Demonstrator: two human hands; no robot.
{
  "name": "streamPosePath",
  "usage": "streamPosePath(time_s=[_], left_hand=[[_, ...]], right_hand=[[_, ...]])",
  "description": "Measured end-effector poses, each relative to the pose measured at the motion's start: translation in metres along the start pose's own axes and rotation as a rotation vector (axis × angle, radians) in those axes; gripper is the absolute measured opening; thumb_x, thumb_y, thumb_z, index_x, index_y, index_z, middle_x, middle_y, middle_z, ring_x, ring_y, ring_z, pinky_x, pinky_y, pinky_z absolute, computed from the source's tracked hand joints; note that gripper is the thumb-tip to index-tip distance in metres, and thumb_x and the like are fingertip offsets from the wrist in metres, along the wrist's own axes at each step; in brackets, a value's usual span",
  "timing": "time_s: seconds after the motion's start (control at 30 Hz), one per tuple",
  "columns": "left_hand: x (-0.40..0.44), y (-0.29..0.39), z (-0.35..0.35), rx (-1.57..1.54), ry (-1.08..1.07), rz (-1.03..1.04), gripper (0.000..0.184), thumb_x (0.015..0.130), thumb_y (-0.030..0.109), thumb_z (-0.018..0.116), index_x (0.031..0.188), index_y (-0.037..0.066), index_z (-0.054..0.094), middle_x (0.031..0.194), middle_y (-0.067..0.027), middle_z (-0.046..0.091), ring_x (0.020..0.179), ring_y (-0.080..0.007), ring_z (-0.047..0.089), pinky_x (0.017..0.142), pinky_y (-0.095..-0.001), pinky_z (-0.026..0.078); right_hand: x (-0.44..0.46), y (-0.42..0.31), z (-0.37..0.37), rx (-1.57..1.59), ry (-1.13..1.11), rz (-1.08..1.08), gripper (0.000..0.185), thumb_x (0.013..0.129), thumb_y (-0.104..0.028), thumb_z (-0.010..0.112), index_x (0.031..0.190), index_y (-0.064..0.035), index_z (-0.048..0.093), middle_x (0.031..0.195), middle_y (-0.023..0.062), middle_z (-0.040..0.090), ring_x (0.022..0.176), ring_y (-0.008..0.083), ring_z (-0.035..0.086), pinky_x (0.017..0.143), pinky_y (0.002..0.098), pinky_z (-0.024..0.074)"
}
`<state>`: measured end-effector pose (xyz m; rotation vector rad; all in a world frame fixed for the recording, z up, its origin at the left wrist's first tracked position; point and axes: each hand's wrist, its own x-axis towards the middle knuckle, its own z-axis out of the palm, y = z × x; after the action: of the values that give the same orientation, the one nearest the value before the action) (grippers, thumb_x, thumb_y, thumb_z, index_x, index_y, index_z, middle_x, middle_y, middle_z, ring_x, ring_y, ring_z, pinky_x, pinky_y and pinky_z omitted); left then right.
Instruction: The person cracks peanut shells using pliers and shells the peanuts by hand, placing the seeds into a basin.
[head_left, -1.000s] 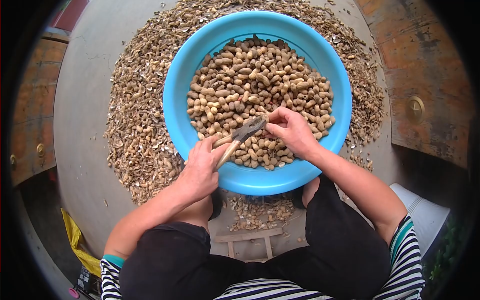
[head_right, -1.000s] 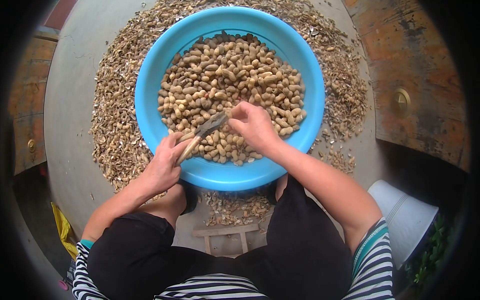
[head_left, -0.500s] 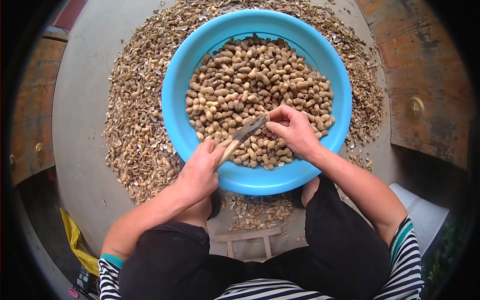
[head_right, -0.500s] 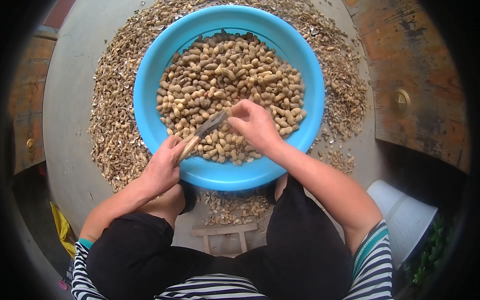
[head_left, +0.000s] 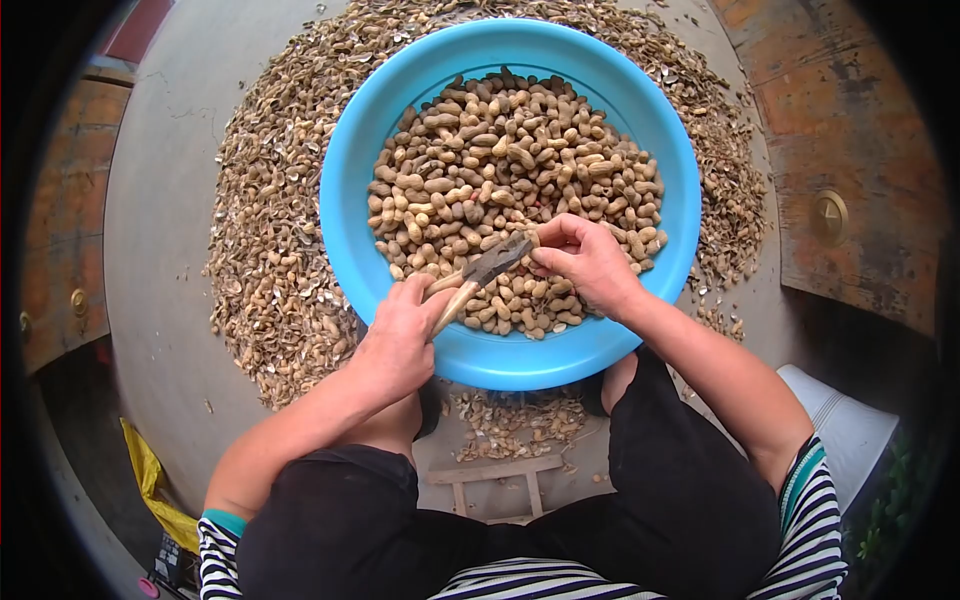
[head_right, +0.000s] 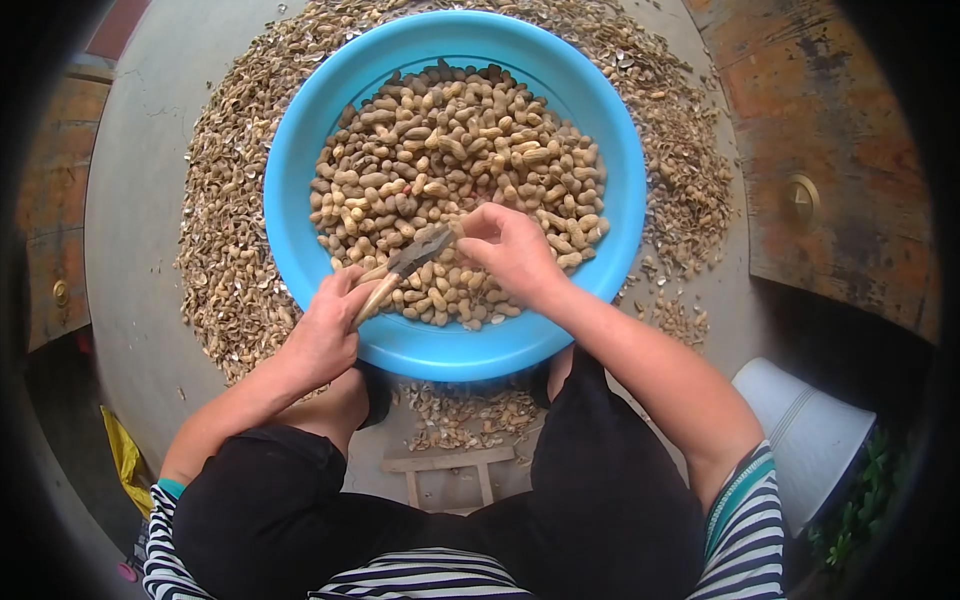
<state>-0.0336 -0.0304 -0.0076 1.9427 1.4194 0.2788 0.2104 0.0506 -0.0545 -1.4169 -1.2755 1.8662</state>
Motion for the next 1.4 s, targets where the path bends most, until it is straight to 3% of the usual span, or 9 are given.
streamPosePath(time_s=[0.2, 0.4, 0.73, 0.8, 0.97, 1.13, 1.23, 1.3, 1.4], left_hand=[[0.0, 0.007, -0.007, -0.084, -0.172, -0.169, 0.052, 0.072, -0.011, 0.046, 0.121, 0.005, 0.055, 0.107, -0.0196, 0.052, 0.097, -0.0369, 0.052, 0.086, -0.0428, 0.044], [-0.001, 0.004, -0.008, -0.274, -0.127, -0.117, 0.06, 0.071, -0.012, 0.045, 0.127, 0.006, 0.052, 0.114, -0.0213, 0.05, 0.105, -0.0375, 0.05, 0.094, -0.041, 0.041], [0.0, 0.001, -0.002, -0.064, -0.129, -0.094, 0.06, 0.074, -0.014, 0.045, 0.13, 0.006, 0.05, 0.118, -0.0207, 0.05, 0.111, -0.0377, 0.048, 0.098, -0.041, 0.039], [-0.001, -0.002, 0.002, -0.017, -0.089, -0.05, 0.053, 0.073, -0.01, 0.047, 0.123, 0.006, 0.054, 0.113, -0.0225, 0.051, 0.103, -0.0383, 0.05, 0.09, -0.0439, 0.043], [-0.001, 0.005, -0.006, -0.061, -0.136, -0.116, 0.046, 0.074, -0.011, 0.046, 0.116, 0.003, 0.056, 0.104, -0.0206, 0.053, 0.097, -0.0374, 0.053, 0.085, -0.042, 0.045], [-0.003, -0.001, -0.008, -0.246, -0.202, -0.13, 0.038, 0.071, -0.013, 0.044, 0.104, -0.001, 0.059, 0.095, -0.0189, 0.055, 0.092, -0.0363, 0.054, 0.081, -0.0386, 0.045], [-0.002, 0.007, -0.016, -0.418, -0.279, -0.219, 0.036, 0.069, -0.012, 0.042, 0.097, -0.001, 0.061, 0.088, -0.014, 0.057, 0.088, -0.028, 0.056, 0.077, -0.0348, 0.045], [-0.001, 0.011, -0.019, -0.606, -0.389, -0.429, 0.038, 0.067, -0.01, 0.041, 0.098, 0.0, 0.061, 0.086, -0.0083, 0.056, 0.084, -0.018, 0.055, 0.075, -0.0304, 0.044], [0.001, 0.006, -0.017, -0.605, -0.394, -0.471, 0.039, 0.068, -0.009, 0.042, 0.1, 0.002, 0.062, 0.088, -0.0052, 0.055, 0.082, -0.0127, 0.054, 0.074, -0.0278, 0.044]], right_hand=[[0.0, 0.002, -0.004, -0.044, -0.039, -0.003, 0.014, 0.083, -0.003, 0.062, 0.095, 0.0029, 0.06, 0.086, 0.0095, 0.066, 0.077, 0.0148, 0.064, 0.071, 0.0272, 0.053], [-0.002, -0.005, -0.007, -0.005, -0.048, 0.082, 0.015, 0.087, -0.003, 0.061, 0.101, 0.0022, 0.058, 0.092, 0.0071, 0.063, 0.083, 0.0126, 0.063, 0.076, 0.0257, 0.055], [-0.004, 0.0, -0.008, -0.053, -0.08, 0.069, 0.013, 0.086, -0.004, 0.062, 0.098, 0.0016, 0.06, 0.087, 0.0055, 0.064, 0.079, 0.0103, 0.062, 0.074, 0.0246, 0.0538], [-0.003, 0.004, -0.01, -0.06, -0.086, 0.036, 0.014, 0.084, -0.003, 0.062, 0.096, 0.0029, 0.06, 0.085, 0.0072, 0.064, 0.077, 0.0119, 0.062, 0.072, 0.0256, 0.0529], [-0.005, 0.003, -0.01, -0.083, -0.094, -0.002, 0.015, 0.082, -0.003, 0.063, 0.094, 0.0044, 0.061, 0.083, 0.0083, 0.065, 0.074, 0.0132, 0.063, 0.07, 0.0266, 0.0518], [-0.007, 0.002, -0.01, -0.022, -0.126, 0.156, 0.018, 0.085, -0.006, 0.062, 0.1, 0.0029, 0.061, 0.089, 0.0077, 0.065, 0.076, 0.0123, 0.063, 0.071, 0.0253, 0.0525], [-0.007, 0.007, -0.012, 0.042, -0.151, 0.182, 0.019, 0.089, -0.008, 0.06, 0.107, 0.0008, 0.06, 0.091, 0.0048, 0.063, 0.08, 0.0099, 0.062, 0.076, 0.0243, 0.0535], [-0.009, 0.003, -0.012, 0.08, -0.125, 0.22, 0.021, 0.089, -0.008, 0.06, 0.108, 0.0009, 0.059, 0.093, 0.0053, 0.063, 0.08, 0.0105, 0.062, 0.077, 0.0246, 0.0537], [-0.008, 0.004, -0.013, 0.11, -0.083, 0.246, 0.023, 0.089, -0.009, 0.06, 0.109, 0.0012, 0.06, 0.095, 0.0065, 0.063, 0.079, 0.0106, 0.062, 0.075, 0.0235, 0.0537]])
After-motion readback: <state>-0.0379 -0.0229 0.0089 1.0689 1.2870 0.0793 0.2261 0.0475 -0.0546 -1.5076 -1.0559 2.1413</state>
